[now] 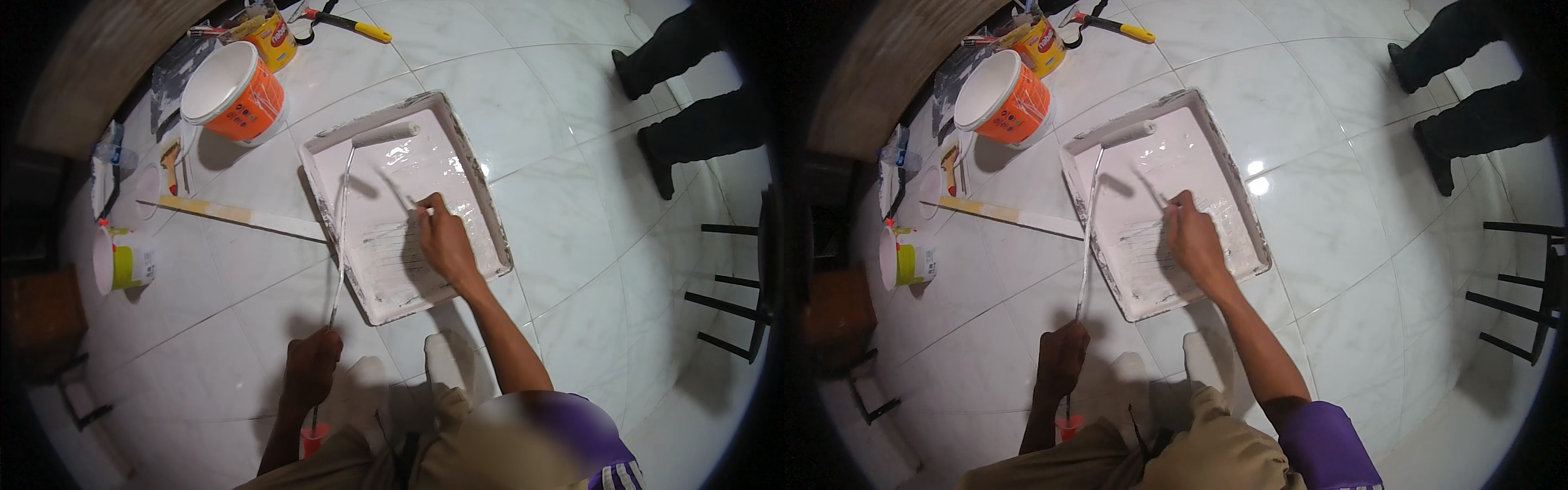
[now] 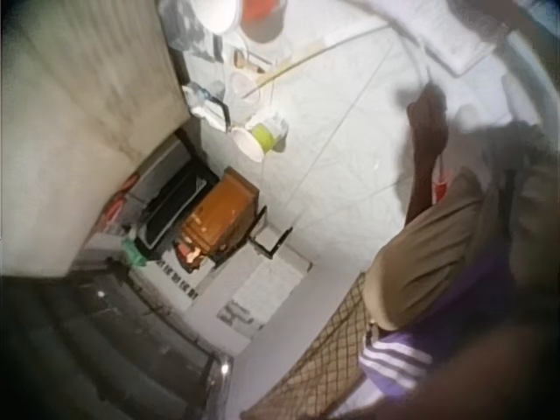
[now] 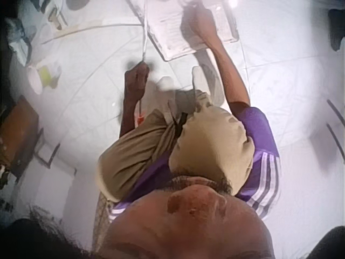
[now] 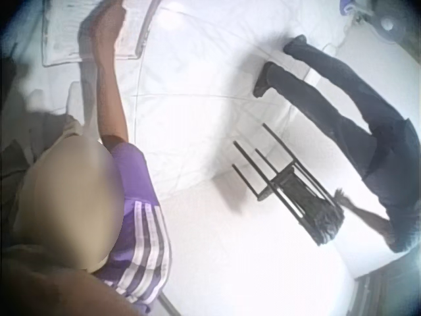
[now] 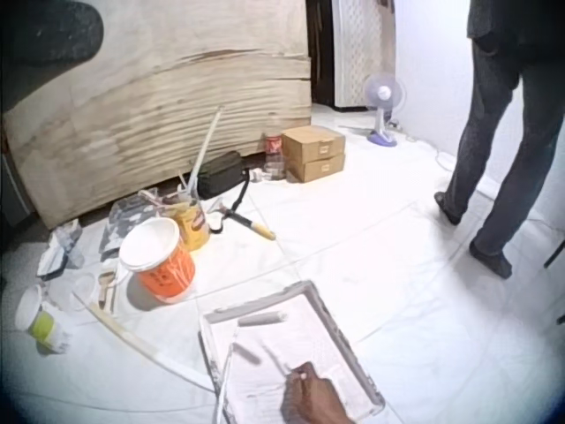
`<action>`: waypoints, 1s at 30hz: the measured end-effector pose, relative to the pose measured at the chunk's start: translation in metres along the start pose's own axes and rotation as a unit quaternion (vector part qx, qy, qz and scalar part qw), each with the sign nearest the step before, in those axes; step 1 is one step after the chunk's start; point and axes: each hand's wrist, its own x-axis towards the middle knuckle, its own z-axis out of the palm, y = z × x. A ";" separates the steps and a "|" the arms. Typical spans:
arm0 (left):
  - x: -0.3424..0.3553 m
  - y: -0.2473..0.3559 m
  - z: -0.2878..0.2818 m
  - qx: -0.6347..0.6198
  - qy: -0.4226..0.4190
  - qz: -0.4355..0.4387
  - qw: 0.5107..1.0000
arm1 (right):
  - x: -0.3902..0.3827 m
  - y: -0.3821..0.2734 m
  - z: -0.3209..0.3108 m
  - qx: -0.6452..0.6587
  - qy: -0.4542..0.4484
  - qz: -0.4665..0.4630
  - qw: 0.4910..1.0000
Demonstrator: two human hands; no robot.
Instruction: The person uses a paintbrush to spread white paint evenly across a paint tray, then picks up the tray and moves it across the room.
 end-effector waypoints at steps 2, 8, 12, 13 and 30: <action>0.000 0.006 -0.004 0.013 -0.005 -0.025 1.000 | 0.005 -0.007 -0.004 0.005 0.029 0.011 1.000; 0.000 0.005 0.000 -0.011 0.009 -0.016 1.000 | 0.013 0.013 -0.021 0.001 0.076 0.017 0.997; 0.003 -0.005 0.000 0.099 0.021 0.092 0.991 | 0.010 0.007 -0.021 0.005 0.059 0.001 0.998; 0.003 -0.006 -0.001 0.098 0.020 0.098 0.990 | 0.010 0.004 -0.023 0.009 0.075 0.001 0.997; 0.003 0.010 -0.001 -0.034 0.002 -0.014 0.999 | 0.006 0.023 -0.022 0.047 0.087 0.050 0.994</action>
